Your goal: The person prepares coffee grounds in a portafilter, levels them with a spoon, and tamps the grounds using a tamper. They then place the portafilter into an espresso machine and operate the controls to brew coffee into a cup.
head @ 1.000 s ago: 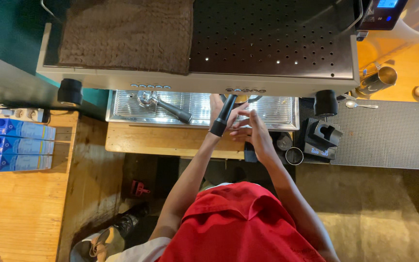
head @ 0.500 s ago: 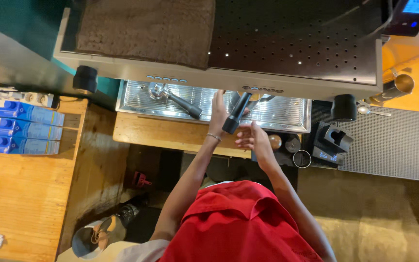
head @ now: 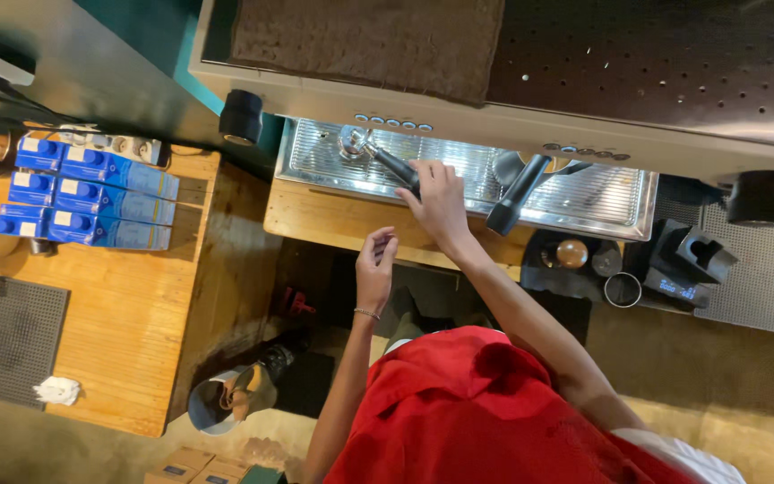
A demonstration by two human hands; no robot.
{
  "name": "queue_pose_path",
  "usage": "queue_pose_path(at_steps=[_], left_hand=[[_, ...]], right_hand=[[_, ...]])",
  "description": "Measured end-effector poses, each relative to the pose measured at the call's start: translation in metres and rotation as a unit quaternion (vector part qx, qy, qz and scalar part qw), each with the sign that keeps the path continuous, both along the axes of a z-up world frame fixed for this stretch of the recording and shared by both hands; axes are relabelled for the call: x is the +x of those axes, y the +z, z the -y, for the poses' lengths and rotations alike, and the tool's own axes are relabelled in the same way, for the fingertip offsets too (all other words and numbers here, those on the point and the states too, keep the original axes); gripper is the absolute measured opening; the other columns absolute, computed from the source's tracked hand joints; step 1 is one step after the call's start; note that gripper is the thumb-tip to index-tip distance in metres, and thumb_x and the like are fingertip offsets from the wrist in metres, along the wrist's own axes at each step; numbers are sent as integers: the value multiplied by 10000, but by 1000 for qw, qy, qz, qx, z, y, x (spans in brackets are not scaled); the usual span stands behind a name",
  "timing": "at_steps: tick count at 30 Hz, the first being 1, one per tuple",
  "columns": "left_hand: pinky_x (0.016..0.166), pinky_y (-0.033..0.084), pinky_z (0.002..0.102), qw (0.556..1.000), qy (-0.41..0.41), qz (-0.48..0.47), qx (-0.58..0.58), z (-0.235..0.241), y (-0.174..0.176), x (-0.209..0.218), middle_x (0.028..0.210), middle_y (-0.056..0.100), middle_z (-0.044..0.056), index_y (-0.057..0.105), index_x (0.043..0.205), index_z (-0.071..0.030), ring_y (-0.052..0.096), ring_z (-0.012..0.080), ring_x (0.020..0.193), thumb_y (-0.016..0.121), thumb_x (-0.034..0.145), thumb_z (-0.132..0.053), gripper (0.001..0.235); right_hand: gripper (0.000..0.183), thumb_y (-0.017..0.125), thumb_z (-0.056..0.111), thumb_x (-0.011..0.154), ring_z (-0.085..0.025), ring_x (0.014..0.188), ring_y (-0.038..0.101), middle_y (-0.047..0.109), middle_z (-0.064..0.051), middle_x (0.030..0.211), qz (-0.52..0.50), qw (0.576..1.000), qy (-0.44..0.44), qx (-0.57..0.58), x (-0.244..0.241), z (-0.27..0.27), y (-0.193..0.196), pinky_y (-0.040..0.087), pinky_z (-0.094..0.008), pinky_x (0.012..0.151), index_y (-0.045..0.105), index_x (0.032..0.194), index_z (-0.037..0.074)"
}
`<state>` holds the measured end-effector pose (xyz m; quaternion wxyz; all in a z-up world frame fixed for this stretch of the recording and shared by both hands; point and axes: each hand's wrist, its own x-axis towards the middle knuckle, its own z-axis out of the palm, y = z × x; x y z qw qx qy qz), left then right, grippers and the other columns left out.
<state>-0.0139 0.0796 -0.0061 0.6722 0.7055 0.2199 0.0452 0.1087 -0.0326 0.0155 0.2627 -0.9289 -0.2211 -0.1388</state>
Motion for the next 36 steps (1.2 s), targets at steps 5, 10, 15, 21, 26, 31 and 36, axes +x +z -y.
queue_pose_path(at_steps=[5,10,15,21,26,31,36], left_hand=[[842,504,308,997,-59,-44,5,-14,-7,-7,1018,647,38,627,1128,-153,617,142,933,581,930,-253,227],[866,497,335,991,-128,-39,-5,-7,-25,-6,1001,659,74,636,1111,-106,629,170,945,566,930,-224,227],[890,483,343,973,-224,-57,-8,16,-29,5,951,652,82,636,1104,-96,618,170,931,555,932,-198,216],[848,482,339,933,-353,-66,-12,62,-92,11,920,650,82,642,1026,-74,590,140,883,577,909,-163,161],[842,513,334,911,-405,-73,-11,121,-64,10,955,664,88,643,1061,-67,635,167,893,586,907,-127,176],[818,526,321,901,-431,-52,18,186,-52,11,964,673,78,653,1089,-102,649,170,896,575,905,-119,201],[839,484,323,859,-474,94,170,270,-29,22,998,620,9,606,1122,-181,597,208,962,593,884,-151,240]], right_hand=[[433,679,408,828,-200,872,529,480,-1,925,-20,998,-22,-53,28,-30,-39,459,-345,723,549,1126,122],[354,700,310,823,-236,882,562,503,-2,874,-50,998,-32,24,12,-14,-33,483,-339,742,549,1070,106],[370,634,318,851,-313,986,585,580,-109,988,-188,975,-29,111,-53,42,6,509,-437,782,545,1147,114],[409,733,257,777,-360,972,607,642,-182,988,-299,900,-130,288,-127,124,21,495,-441,797,601,1134,108],[364,761,114,734,-177,643,587,665,-120,862,-363,770,-229,473,-187,196,-29,456,-296,536,630,1072,79],[464,708,-44,719,-201,380,562,604,-139,690,-403,616,-252,628,-219,268,-43,411,-265,282,521,1129,66],[397,623,16,809,-300,448,640,631,-225,748,-360,605,-242,668,-199,357,-3,523,-376,357,449,1164,-8]])
